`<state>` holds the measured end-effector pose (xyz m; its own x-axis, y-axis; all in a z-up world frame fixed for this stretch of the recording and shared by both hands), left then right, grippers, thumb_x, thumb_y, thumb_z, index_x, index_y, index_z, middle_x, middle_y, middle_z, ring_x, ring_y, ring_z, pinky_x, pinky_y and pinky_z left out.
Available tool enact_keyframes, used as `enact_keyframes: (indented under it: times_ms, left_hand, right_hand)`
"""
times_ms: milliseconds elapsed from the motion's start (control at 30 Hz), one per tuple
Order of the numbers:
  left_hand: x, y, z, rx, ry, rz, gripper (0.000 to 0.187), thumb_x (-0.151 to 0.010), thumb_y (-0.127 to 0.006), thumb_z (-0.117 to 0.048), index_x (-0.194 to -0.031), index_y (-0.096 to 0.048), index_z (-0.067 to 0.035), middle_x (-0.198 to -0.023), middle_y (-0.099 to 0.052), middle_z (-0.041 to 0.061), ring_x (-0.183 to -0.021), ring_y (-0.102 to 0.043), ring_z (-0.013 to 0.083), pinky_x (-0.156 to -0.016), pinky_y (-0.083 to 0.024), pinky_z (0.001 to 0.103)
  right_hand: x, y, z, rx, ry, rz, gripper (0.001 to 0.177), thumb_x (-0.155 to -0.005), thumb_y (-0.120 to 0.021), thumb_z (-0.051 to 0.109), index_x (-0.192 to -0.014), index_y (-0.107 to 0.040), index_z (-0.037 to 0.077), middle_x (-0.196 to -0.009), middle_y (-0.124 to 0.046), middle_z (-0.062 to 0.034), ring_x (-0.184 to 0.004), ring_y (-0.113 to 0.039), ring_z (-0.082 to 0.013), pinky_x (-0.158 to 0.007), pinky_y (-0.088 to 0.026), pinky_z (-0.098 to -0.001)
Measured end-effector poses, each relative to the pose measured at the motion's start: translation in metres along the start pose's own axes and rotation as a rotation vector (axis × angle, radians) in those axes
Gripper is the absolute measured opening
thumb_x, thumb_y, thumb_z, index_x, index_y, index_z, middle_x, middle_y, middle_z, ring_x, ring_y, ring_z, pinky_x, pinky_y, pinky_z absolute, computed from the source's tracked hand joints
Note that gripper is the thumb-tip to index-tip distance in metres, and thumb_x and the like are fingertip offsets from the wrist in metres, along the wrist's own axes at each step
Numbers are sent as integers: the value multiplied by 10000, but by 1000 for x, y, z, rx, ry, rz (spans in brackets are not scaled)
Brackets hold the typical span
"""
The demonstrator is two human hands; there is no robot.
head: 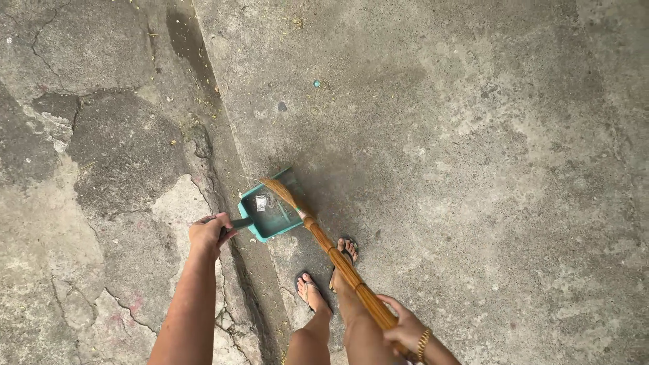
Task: Sweep the outdoor concrete floor with a broom and collect debris in a dustpan.
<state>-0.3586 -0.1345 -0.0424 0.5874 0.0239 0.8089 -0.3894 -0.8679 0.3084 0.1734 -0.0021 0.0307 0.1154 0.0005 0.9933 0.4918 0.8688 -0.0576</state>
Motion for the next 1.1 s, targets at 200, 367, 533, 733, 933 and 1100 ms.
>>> enact_keyframes:
  times_ms: [200, 367, 533, 733, 933, 1100]
  left_hand:
    - [13, -3, 12, -47, 10, 35, 246, -691, -730, 73, -914, -636, 30, -913, -685, 152, -721, -704, 226, -652, -660, 304]
    - [26, -16, 19, -88, 0, 52, 260, -679, -762, 71, -904, -650, 4, -877, -698, 135, -700, -691, 204, -627, -648, 286]
    - [27, -18, 25, -160, -34, 66, 294, -675, -842, 31, -900, -662, -25, -840, -711, 119, -670, -675, 190, -588, -606, 267]
    - [15, 4, 34, -54, -49, 38, 263, -658, -779, 61, -893, -689, -17, -836, -700, 101, -645, -665, 181, -558, -598, 266]
    - [19, 2, 34, -173, 24, 28, 214, -687, -788, 12, -876, -701, -37, -813, -702, 95, -614, -656, 173, -546, -585, 265]
    - [-2, 4, 48, -89, 4, 71, 235, -667, -773, 38, -879, -703, -38, -800, -705, 94, -609, -640, 162, -529, -576, 254]
  right_hand:
    - [13, 102, 2, -61, -12, -147, 988, -770, -744, -70, -1540, -291, 352, -944, -700, -192, -507, -598, -223, -436, -518, -317]
    - [-51, 66, 64, -200, 64, -316, 976, -758, -678, -95, -1546, -224, 257, -932, -654, -208, -561, -608, -225, -476, -520, -332]
    - [-77, -72, 64, 58, -57, -146, 1027, -757, -674, -116, -1564, -176, 280, -972, -695, -172, -543, -629, -167, -460, -522, -272]
    - [1, -37, 27, -89, -35, 11, 936, -763, -680, -93, -1544, -347, 300, -830, -683, -197, -471, -572, -191, -400, -473, -276]
    - [-9, 19, 16, -185, -29, -215, 984, -754, -724, -72, -1546, -274, 301, -815, -689, -195, -482, -577, -224, -414, -488, -321]
    - [-67, -65, 65, -164, -83, -276, 952, -780, -705, -61, -1543, -247, 279, -843, -662, -159, -508, -582, -207, -430, -460, -299]
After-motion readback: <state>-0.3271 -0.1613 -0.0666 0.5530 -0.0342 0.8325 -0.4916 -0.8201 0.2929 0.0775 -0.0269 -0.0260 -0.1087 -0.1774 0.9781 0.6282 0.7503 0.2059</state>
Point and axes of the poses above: each hand's wrist, its own x-axis away from the middle knuckle, its own y-axis out of the back of the hand, z = x × y, the point moved 8 cm from there along -x, towards the middle knuckle
